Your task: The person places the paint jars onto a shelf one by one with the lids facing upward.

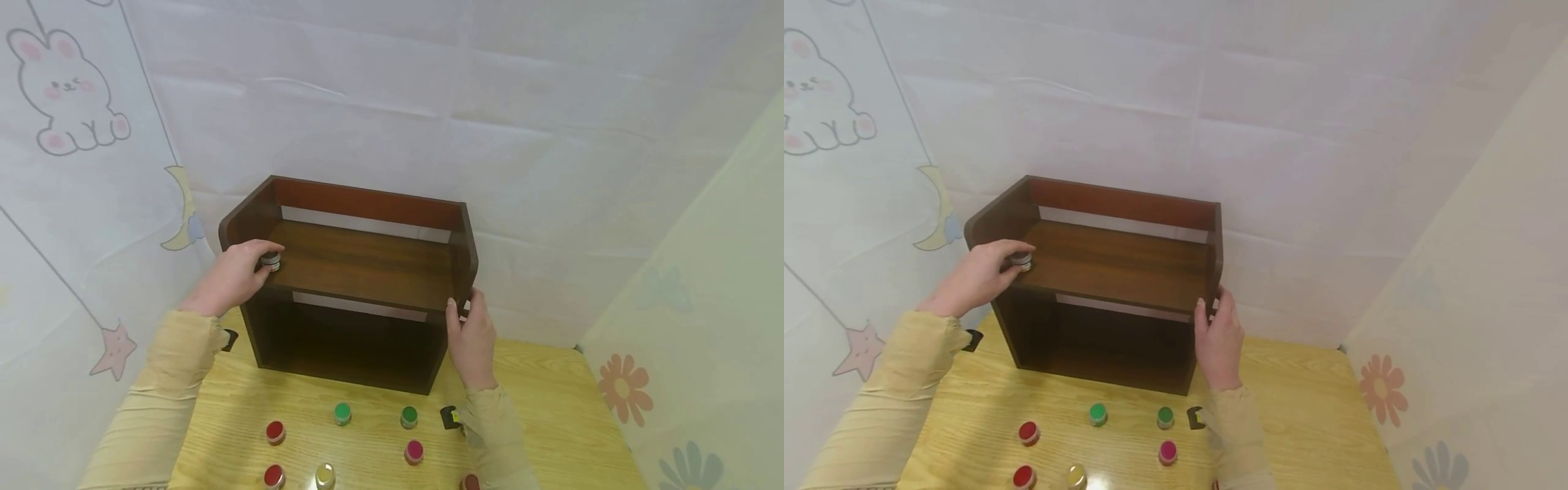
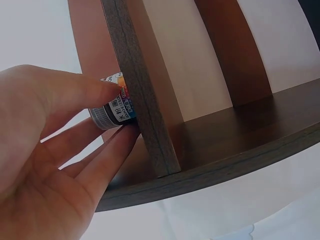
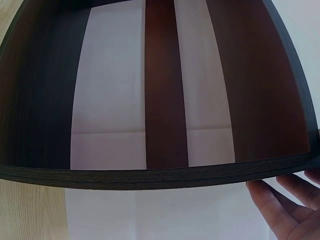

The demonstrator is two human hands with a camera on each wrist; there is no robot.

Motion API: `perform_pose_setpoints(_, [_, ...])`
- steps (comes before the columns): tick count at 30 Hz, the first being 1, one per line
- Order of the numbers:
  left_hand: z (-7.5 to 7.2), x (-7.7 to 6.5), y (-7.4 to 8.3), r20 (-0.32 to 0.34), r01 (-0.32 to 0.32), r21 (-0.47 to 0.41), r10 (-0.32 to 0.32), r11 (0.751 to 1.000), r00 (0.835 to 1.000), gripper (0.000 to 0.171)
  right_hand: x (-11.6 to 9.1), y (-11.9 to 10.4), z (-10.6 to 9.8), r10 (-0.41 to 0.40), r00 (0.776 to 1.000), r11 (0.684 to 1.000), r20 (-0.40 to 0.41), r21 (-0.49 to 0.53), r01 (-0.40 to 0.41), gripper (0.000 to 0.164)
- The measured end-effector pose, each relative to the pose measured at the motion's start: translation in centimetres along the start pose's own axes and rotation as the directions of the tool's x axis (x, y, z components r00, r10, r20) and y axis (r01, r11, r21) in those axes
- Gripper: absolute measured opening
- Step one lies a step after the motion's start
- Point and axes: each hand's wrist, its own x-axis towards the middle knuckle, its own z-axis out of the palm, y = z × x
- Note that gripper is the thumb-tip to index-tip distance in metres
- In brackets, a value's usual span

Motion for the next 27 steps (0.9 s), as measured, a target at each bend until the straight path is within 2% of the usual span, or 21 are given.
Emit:
perform_pose_setpoints(4, [0.1,-0.1,0.0,0.0,0.003,-0.012,-0.003,1.0,1.0,0.039,0.0,0.0,0.0,-0.013,1.0,1.0,-0.009,-0.002,0.013,0.039])
perform_pose_setpoints(10, [0.1,-0.2,0.1,-0.01,0.043,0.003,-0.043,0.999,0.999,0.054,0.0,0.1,0.1,-0.015,1.0,1.0,-0.011,-0.008,0.015,0.037])
perform_pose_setpoints(14, [-0.1,0.0,0.4,-0.06,0.047,0.003,-0.047,0.999,0.997,0.053,0.0,0.1,0.1,-0.007,1.0,1.0,-0.009,-0.01,0.007,0.036])
perform_pose_setpoints(20, [-0.7,0.0,1.1,-0.134,0.046,-0.046,-0.052,0.998,0.99,0.042,0.0,0.0,0.2,-0.007,1.0,1.0,-0.014,-0.012,0.007,0.036])
perform_pose_setpoints(23, [-1.1,-0.2,1.5,-0.199,0.025,-0.064,-0.038,0.998,0.979,0.036,0.0,0.0,0.2,-0.014,1.0,1.0,-0.016,-0.019,0.014,0.037])
perform_pose_setpoints(27, [-1.4,-0.3,2.2,-0.284,-0.031,-0.051,0.016,0.998,0.959,0.029,0.1,-0.1,0.1,-0.026,0.999,1.0,-0.025,-0.019,0.025,0.037])
